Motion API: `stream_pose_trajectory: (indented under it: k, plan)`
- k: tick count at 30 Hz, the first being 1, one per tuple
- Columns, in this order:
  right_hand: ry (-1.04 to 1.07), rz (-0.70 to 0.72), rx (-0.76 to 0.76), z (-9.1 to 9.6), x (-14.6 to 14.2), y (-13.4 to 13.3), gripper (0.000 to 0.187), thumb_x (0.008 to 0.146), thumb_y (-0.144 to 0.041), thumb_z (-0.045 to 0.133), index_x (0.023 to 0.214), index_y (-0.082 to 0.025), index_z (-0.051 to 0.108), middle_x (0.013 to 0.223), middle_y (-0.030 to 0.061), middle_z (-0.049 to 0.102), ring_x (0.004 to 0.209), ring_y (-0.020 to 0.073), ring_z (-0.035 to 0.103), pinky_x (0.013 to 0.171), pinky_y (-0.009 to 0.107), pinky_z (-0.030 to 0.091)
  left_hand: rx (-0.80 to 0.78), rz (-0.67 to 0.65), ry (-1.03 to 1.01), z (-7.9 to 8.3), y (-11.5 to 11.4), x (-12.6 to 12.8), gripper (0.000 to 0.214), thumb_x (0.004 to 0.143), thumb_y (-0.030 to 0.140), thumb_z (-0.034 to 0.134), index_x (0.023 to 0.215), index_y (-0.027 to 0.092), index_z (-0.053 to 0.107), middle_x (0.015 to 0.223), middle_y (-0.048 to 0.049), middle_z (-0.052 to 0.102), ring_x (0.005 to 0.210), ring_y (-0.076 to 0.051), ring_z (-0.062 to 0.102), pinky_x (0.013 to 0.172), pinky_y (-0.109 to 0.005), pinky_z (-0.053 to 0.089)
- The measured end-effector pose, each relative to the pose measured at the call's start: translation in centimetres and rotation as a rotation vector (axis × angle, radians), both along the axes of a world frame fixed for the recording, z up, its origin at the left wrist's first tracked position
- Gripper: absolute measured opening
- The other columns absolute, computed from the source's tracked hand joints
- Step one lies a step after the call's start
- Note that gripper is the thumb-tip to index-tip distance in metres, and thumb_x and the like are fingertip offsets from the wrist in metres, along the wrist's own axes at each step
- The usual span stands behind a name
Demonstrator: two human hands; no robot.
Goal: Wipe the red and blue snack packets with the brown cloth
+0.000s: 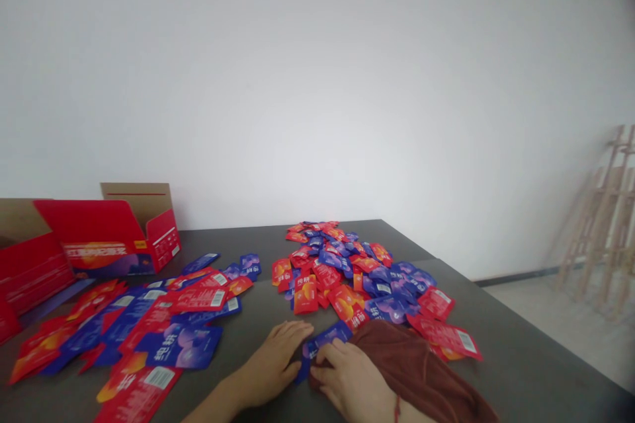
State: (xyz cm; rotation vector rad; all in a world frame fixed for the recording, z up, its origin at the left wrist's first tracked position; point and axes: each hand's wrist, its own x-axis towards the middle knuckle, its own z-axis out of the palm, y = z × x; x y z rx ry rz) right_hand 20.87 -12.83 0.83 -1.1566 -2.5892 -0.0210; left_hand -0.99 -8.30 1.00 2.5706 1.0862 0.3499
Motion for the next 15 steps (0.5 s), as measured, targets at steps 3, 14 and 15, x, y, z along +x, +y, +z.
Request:
stream_pose_trajectory:
  k: [3,14,15]
  plan:
    - [0.024,-0.088,-0.028,0.3,-0.4,0.2,0.010,0.086,-0.022,0.064,0.094,-0.025,0.067,0.099,-0.0025,0.062,0.093,0.0166,0.055,0.075,0.027,0.042,-0.050,-0.001,-0.016,0.2,-0.1,-0.1,0.076,0.075,0.012,0.047,0.146,0.027,0.026,0.150,-0.0025,0.034,0.138,-0.021,0.027,0.114,-0.043,0.020]
    - [-0.092,-0.102,0.086,-0.1,-4.0,3.8,0.014,0.089,-0.019,0.056,0.094,-0.018,0.069,0.101,0.0065,0.064,0.097,0.0218,0.055,0.076,0.032,0.045,-0.065,-0.067,0.039,0.3,0.3,-0.3,0.075,0.081,0.010,0.043,0.148,0.030,0.018,0.154,-0.0017,0.027,0.141,-0.019,0.022,0.115,-0.046,0.014]
    - [-0.098,-0.181,0.060,0.3,-3.4,4.1,0.016,0.089,-0.018,0.054,0.095,-0.017,0.069,0.100,0.0072,0.064,0.094,0.0217,0.056,0.075,0.032,0.044,-0.064,-0.060,0.042,0.4,0.2,-0.3,0.077,0.079,0.009,0.044,0.149,0.029,0.018,0.154,-0.0017,0.026,0.141,-0.020,0.022,0.116,-0.046,0.014]
